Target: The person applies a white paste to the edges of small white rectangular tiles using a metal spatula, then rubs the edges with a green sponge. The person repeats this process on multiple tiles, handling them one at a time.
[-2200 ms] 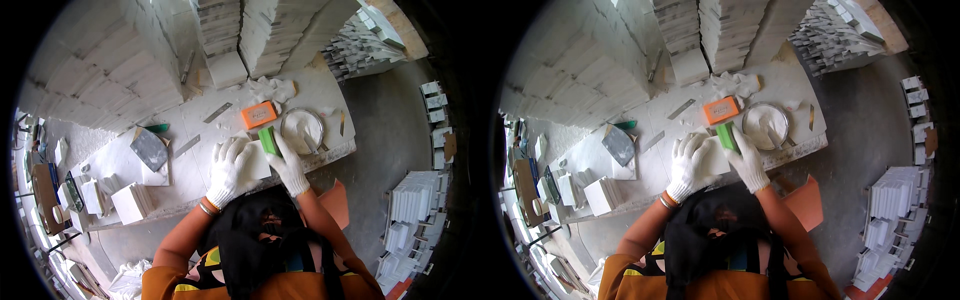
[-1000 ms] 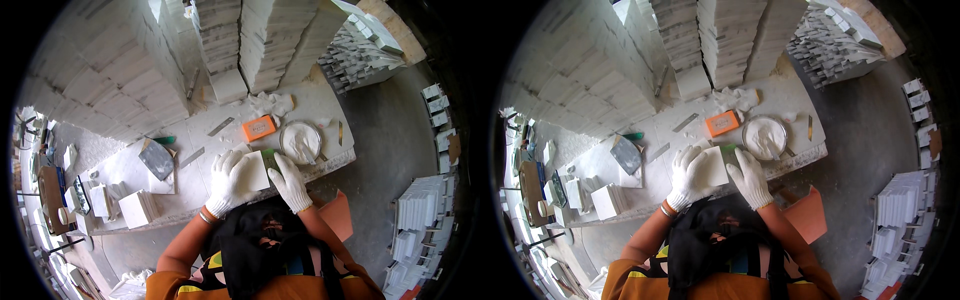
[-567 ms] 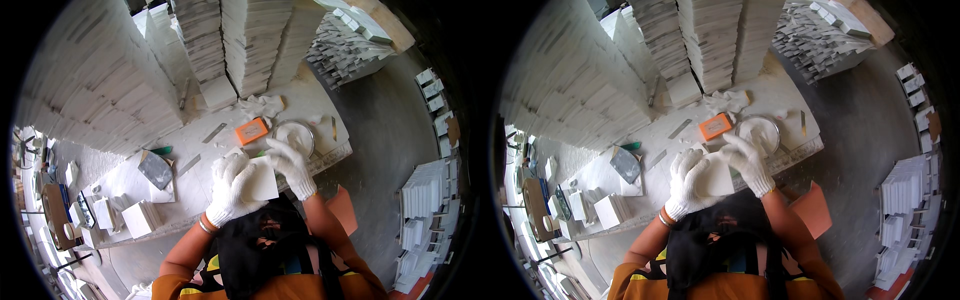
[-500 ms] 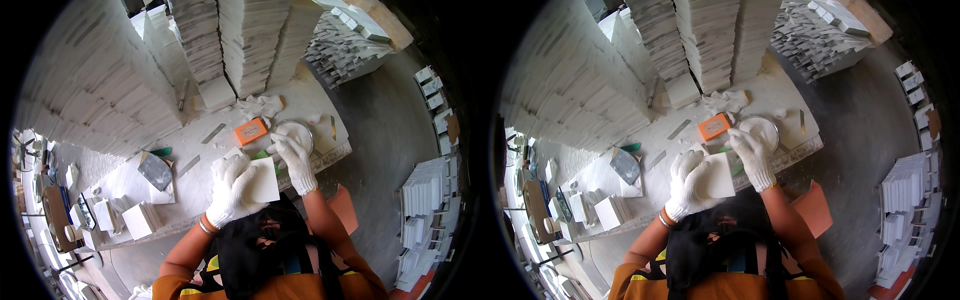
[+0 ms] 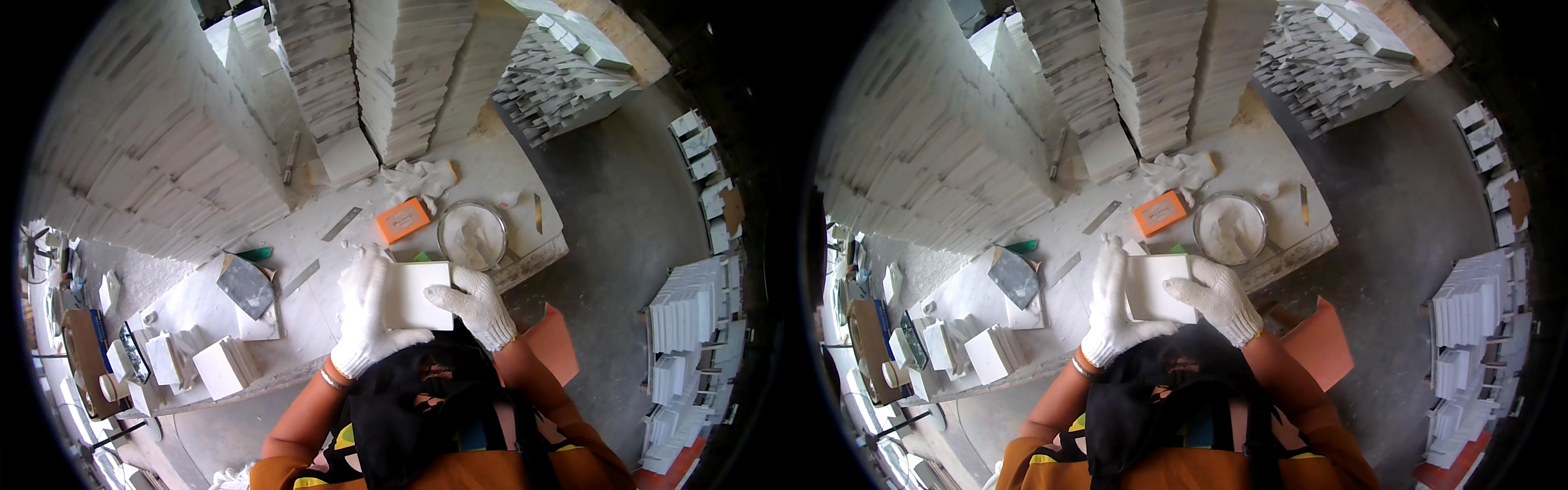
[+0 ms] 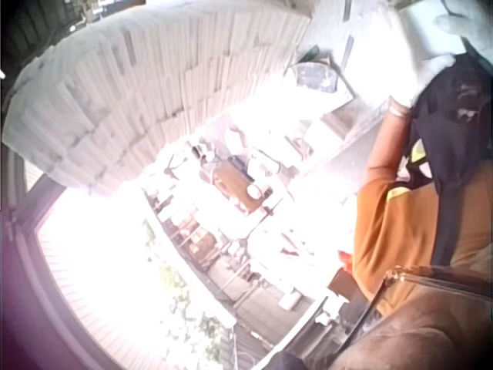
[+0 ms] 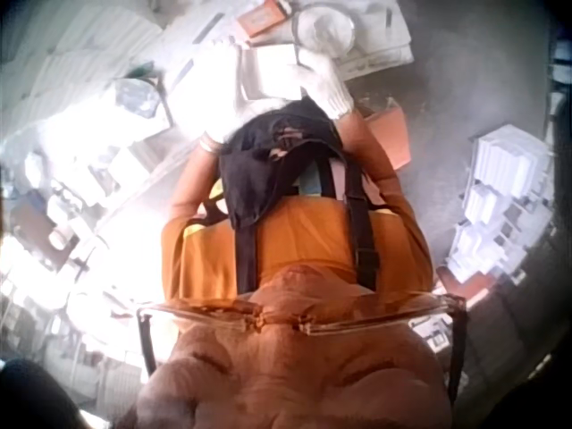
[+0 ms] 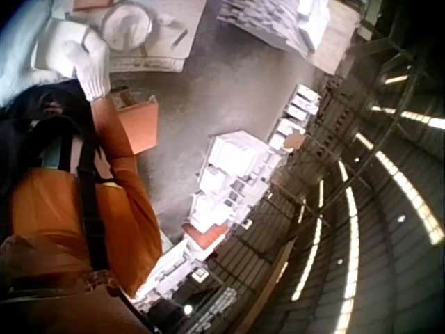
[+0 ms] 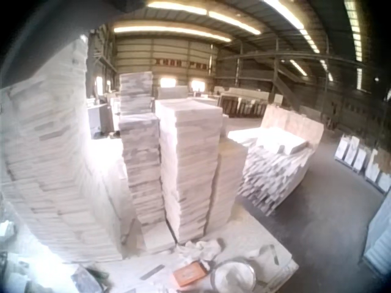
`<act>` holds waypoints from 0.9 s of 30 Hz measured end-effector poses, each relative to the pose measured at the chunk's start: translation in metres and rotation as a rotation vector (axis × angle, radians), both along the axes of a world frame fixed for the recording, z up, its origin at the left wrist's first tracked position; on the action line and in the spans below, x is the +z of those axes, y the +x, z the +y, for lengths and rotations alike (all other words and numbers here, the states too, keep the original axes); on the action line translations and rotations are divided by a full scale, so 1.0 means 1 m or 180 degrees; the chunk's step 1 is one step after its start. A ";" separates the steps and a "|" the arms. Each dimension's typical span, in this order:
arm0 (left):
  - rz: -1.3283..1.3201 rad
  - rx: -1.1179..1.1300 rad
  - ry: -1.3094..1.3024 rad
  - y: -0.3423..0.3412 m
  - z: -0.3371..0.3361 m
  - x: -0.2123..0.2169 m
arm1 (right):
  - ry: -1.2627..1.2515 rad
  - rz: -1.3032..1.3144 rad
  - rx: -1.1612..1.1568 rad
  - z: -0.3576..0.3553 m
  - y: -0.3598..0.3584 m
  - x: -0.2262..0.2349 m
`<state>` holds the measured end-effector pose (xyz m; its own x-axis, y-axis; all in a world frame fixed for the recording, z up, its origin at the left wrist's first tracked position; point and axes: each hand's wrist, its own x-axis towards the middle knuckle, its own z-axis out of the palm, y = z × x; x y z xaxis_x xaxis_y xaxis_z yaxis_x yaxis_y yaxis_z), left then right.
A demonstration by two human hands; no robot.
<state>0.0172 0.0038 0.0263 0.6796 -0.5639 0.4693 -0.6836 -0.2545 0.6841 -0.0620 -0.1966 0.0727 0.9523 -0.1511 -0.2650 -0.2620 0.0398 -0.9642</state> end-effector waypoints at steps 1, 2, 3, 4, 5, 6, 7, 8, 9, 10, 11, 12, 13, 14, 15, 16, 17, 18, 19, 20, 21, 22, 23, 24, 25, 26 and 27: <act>0.0267 0.0070 -0.0057 0.001 0.002 0.000 | -0.0093 -0.0028 -0.0019 -0.001 0.001 0.002; 0.0993 0.0073 -0.0051 0.002 0.006 0.006 | -0.0177 -0.0065 -0.0032 0.000 0.001 0.006; 0.1820 -0.0028 -0.0531 0.001 0.006 0.007 | -0.0260 -0.0101 -0.0044 0.001 0.001 0.008; 0.2642 -0.0132 -0.1018 -0.001 0.004 0.008 | -0.0301 -0.0102 -0.0046 0.001 0.001 0.008; 0.3461 -0.0230 -0.1513 -0.002 0.003 0.009 | -0.0338 -0.0100 -0.0043 0.001 0.001 0.007; 0.3716 -0.0312 -0.1899 -0.005 -0.002 0.015 | -0.0374 -0.0098 -0.0039 0.001 0.001 0.006; 0.3886 -0.0314 -0.1740 -0.003 -0.002 0.014 | -0.0428 -0.0134 -0.0017 0.002 0.001 0.005; 0.4055 -0.0322 -0.1578 0.000 -0.001 0.012 | -0.0484 -0.0171 -0.0001 0.003 0.001 0.003; 0.4223 -0.0331 -0.1413 0.001 0.000 0.009 | -0.0540 -0.0208 0.0015 0.004 0.001 0.002; 0.4169 -0.0342 -0.1491 0.002 -0.001 0.006 | -0.0558 -0.0257 0.0050 0.003 0.002 0.003; 0.4117 -0.0357 -0.1569 0.002 -0.001 0.003 | -0.0579 -0.0305 0.0083 0.002 0.004 0.005; 0.4063 -0.0370 -0.1646 0.002 -0.001 0.001 | -0.0598 -0.0353 0.0115 0.001 0.005 0.006; 0.4077 -0.0328 -0.1645 0.002 -0.001 0.002 | -0.0646 -0.0392 0.0102 0.001 0.006 0.006; 0.4094 -0.0295 -0.1641 0.002 -0.001 0.004 | -0.0697 -0.0429 0.0081 -0.001 0.007 0.005; 0.4110 -0.0259 -0.1638 0.002 -0.001 0.005 | -0.0748 -0.0466 0.0061 -0.002 0.007 0.004; 0.4100 -0.0255 -0.1613 0.003 -0.001 0.006 | -0.0754 -0.0349 0.0066 -0.003 0.008 0.007; 0.4094 -0.0248 -0.1592 0.004 -0.001 0.006 | -0.0761 -0.0228 0.0075 -0.003 0.010 0.012; 0.4086 -0.0237 -0.1571 0.005 0.000 0.006 | -0.0767 -0.0108 0.0088 -0.005 0.012 0.015; 0.4110 -0.0215 -0.1598 0.005 0.000 0.006 | -0.0676 -0.0191 -0.0013 -0.006 0.014 0.014; 0.4142 -0.0204 -0.1628 0.006 -0.001 0.006 | -0.0593 -0.0266 -0.0120 -0.008 0.017 0.013; 0.4172 -0.0188 -0.1660 0.007 -0.002 0.005 | -0.0509 -0.0343 -0.0223 -0.010 0.019 0.011; 0.4216 -0.0173 -0.1572 0.009 -0.001 0.006 | -0.0230 -0.0437 -0.0339 -0.013 0.022 0.000; 0.4262 -0.0144 -0.1494 0.010 0.000 0.007 | -0.0216 -0.0339 -0.0333 -0.015 0.026 0.002; 0.4307 -0.0113 -0.1420 0.011 0.002 0.008 | -0.0203 -0.0243 -0.0323 -0.019 0.029 0.004; 0.4329 -0.0080 -0.1496 0.010 0.002 0.008 | -0.0191 -0.0147 -0.0309 -0.022 0.034 0.006; 0.4358 -0.0063 -0.1570 0.010 0.001 0.008 | -0.0263 -0.0127 -0.0165 -0.027 0.036 0.002; 0.4385 -0.0044 -0.1647 0.009 0.000 0.008 | -0.0254 -0.0037 -0.0140 -0.029 0.039 -0.001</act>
